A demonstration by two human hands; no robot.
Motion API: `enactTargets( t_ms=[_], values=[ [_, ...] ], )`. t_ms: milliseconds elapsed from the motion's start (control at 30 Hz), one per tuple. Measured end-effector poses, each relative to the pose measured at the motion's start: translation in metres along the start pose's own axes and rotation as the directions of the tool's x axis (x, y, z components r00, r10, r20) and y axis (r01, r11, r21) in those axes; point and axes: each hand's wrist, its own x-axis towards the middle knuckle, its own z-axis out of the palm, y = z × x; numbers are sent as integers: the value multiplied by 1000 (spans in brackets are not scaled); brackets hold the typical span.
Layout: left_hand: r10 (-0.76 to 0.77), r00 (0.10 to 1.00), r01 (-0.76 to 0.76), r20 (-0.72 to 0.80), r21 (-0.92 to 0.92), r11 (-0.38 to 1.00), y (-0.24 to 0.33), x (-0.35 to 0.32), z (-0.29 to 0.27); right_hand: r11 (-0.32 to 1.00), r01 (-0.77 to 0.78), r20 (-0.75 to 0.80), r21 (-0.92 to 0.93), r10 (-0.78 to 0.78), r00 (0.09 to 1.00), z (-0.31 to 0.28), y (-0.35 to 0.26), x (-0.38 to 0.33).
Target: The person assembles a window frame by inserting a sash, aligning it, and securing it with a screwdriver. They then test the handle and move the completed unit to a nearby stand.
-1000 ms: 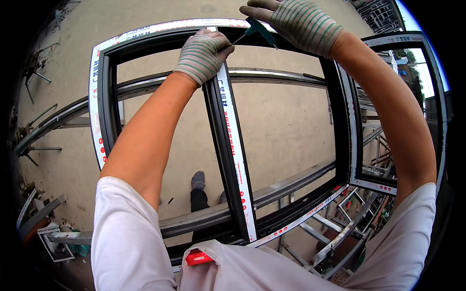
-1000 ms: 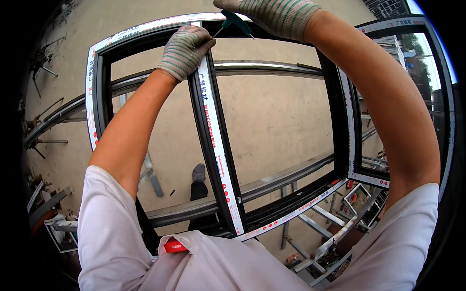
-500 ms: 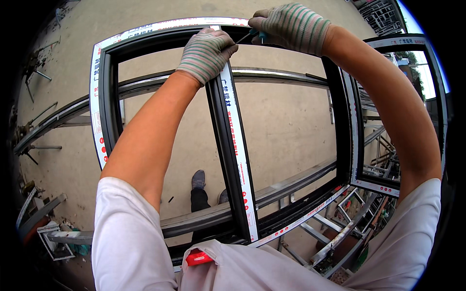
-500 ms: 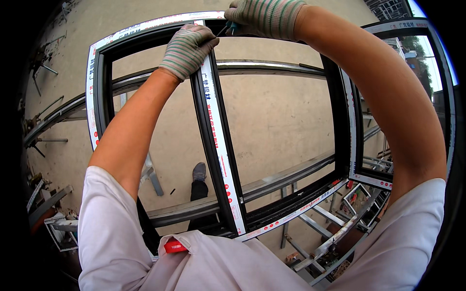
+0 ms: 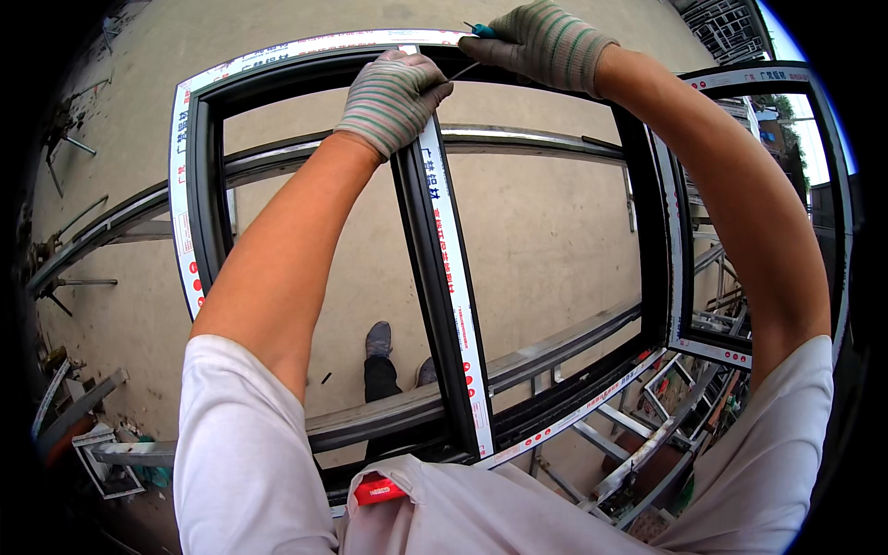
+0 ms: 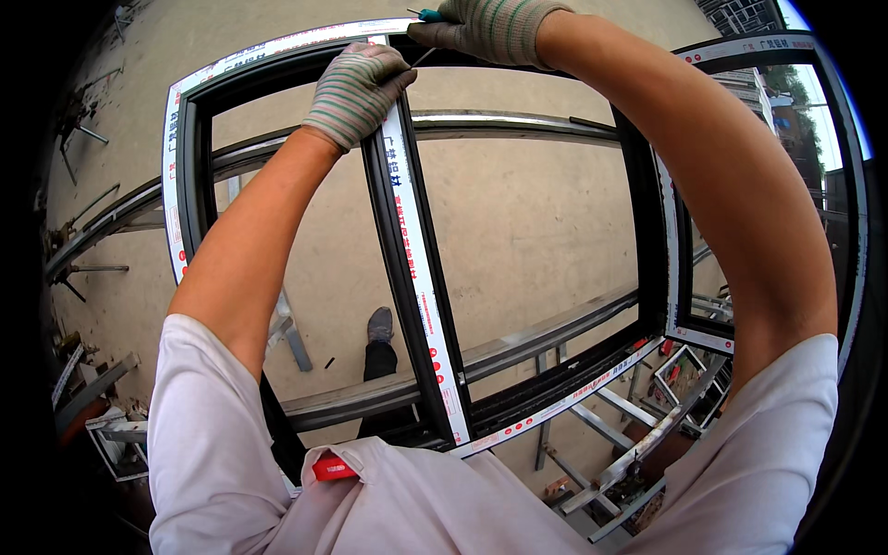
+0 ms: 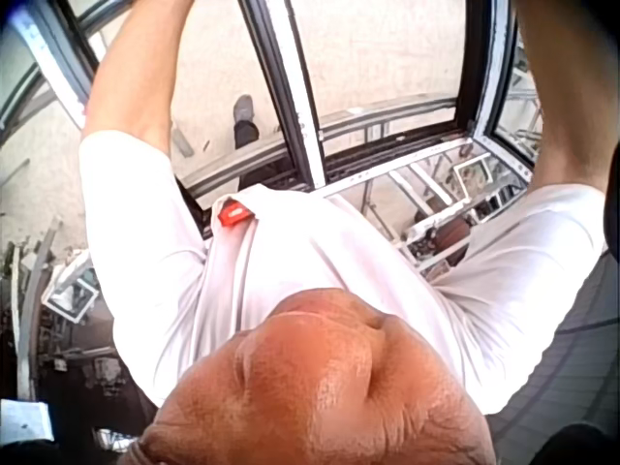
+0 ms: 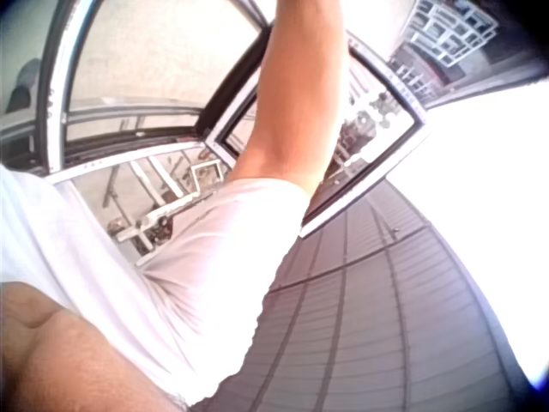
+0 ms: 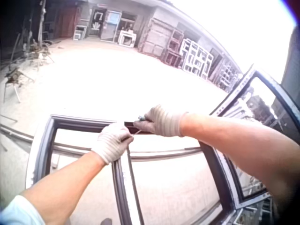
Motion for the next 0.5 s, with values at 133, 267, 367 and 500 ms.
enactTargets(
  t_ms=[133,267,367,500],
  values=[
    [-12,1000,12,4,-9,1000,0,1,0,999,-30,-29,38,31,999,1,-4,-2],
    [-65,995,66,69,-7,998,11,5,-1,993,118,-390,18,-102,915,61,25,7],
    [-99,990,100,99,-5,995,9,3,-8,969,163,-201,188,-124,972,37,18,12],
    [-92,993,90,80,31,995,8,3,-9,938,335,-369,92,-280,886,37,28,14]
  ],
)
